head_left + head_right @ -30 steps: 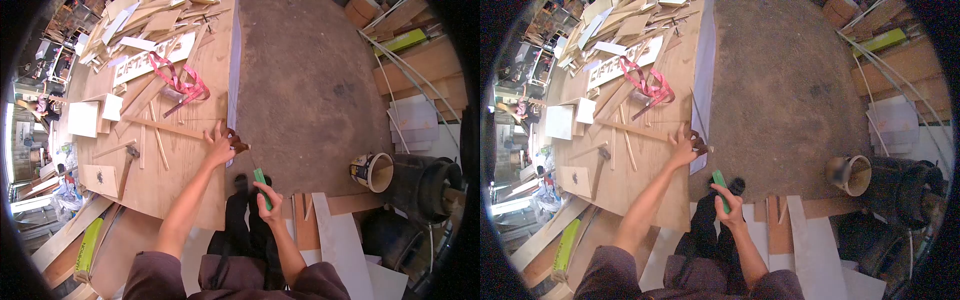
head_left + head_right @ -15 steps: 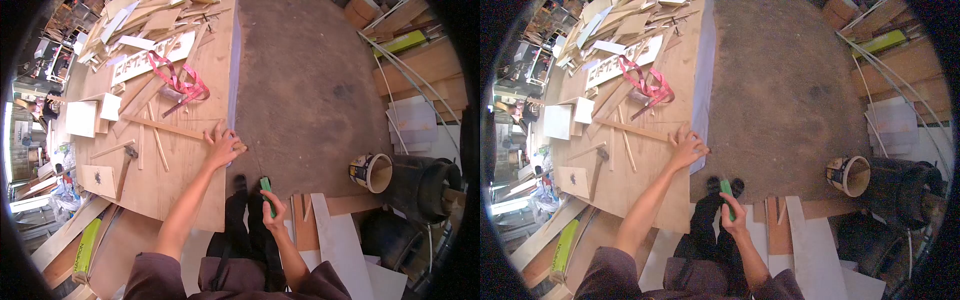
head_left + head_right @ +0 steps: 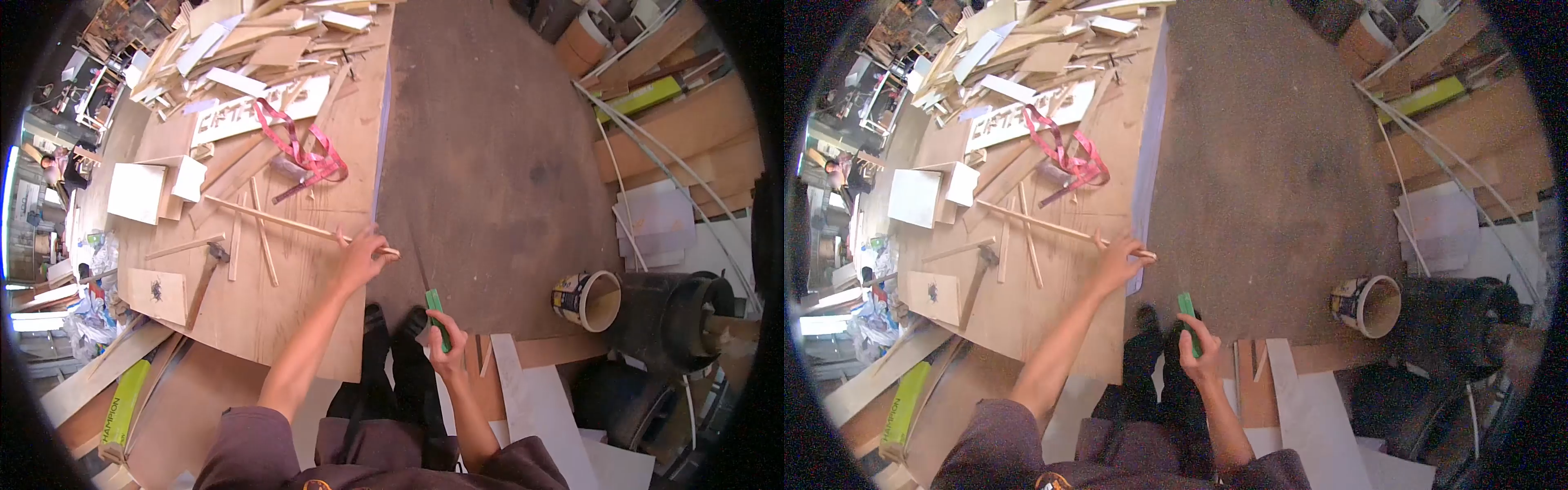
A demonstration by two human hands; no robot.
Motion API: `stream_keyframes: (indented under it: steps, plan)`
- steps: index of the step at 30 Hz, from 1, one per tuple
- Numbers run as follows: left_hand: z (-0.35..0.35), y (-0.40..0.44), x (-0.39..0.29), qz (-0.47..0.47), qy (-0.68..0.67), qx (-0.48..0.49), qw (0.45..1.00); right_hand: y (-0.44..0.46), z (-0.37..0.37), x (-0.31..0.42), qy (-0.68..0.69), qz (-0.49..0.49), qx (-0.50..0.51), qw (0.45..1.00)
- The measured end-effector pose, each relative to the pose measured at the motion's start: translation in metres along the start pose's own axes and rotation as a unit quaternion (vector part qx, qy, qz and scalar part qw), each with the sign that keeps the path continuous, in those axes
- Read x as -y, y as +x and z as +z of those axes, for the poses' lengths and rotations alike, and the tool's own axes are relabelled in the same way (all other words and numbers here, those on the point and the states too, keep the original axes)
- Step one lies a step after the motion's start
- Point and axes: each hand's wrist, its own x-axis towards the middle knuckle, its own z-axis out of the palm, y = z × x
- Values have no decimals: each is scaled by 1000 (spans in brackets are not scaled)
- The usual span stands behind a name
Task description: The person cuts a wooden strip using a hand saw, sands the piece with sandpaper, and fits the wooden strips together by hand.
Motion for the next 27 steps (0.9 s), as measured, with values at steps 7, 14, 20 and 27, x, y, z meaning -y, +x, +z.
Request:
stream_keyframes:
  steps: [7, 14, 20, 27]
  plan:
    - [-115, -50, -30, 182, -42, -215, 959, 22, 7, 83, -45, -111, 4, 993]
    - [-238, -112, -68, 150, -150, -387, 897, 54, 56, 164, -58, -275, -6, 960]
    - [-276, -167, -57, 27, -143, -413, 899, 75, 108, 214, -130, -264, 23, 956]
    - [-191, -181, 8, -74, -375, -408, 829, 124, 148, 172, -278, -255, -5, 926]
